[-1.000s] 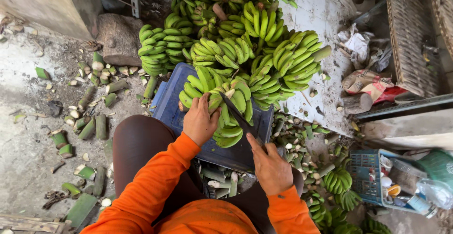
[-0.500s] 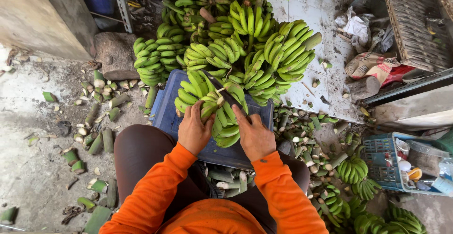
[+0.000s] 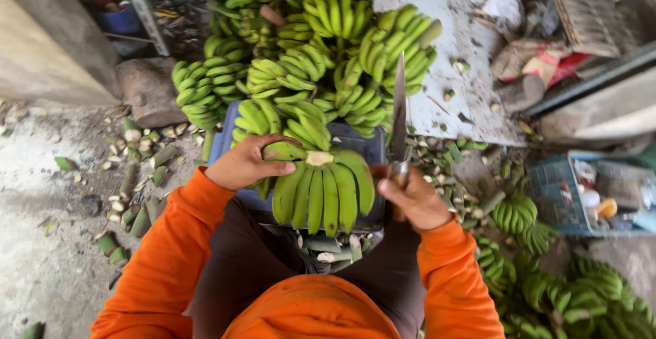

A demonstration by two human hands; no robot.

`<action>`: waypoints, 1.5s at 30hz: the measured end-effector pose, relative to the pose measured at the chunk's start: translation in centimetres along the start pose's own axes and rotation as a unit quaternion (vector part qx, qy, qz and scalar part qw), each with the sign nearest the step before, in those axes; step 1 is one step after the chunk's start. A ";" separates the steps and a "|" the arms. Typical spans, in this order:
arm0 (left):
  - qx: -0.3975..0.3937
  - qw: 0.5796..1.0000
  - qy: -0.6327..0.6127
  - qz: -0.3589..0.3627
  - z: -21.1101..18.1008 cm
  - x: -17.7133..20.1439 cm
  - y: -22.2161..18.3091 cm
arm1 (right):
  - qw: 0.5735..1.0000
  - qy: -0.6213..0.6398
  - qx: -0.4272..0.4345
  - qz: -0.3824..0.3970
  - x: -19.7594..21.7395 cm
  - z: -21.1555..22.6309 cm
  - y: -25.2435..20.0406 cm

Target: The person uses a knife to cut green banana bunches into clusters, removing them from the main stalk. They place the clusters on a blue crate and discard the stalks onto the floor.

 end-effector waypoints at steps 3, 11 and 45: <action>-0.074 0.989 0.098 0.079 -1.6 -2.8 2.2 | 0.963 0.183 0.166 0.111 -3.4 0.1 -2.9; 0.037 0.969 -0.044 0.241 1.9 -14.0 10.0 | 0.942 0.317 -0.054 -0.098 -5.5 -8.4 -15.7; 0.062 0.825 0.516 -0.223 16.2 -1.2 7.0 | 0.886 0.059 -0.146 -0.436 3.9 -21.8 -21.7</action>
Point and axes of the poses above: each hand's wrist, its own y-axis towards the middle knuckle, its own x-axis out of the back of the hand, z = x × y, the point moved 8 cm from there along y, towards the middle knuckle, and after that the axes turned 15 degrees about z, right-handed, at the moved point
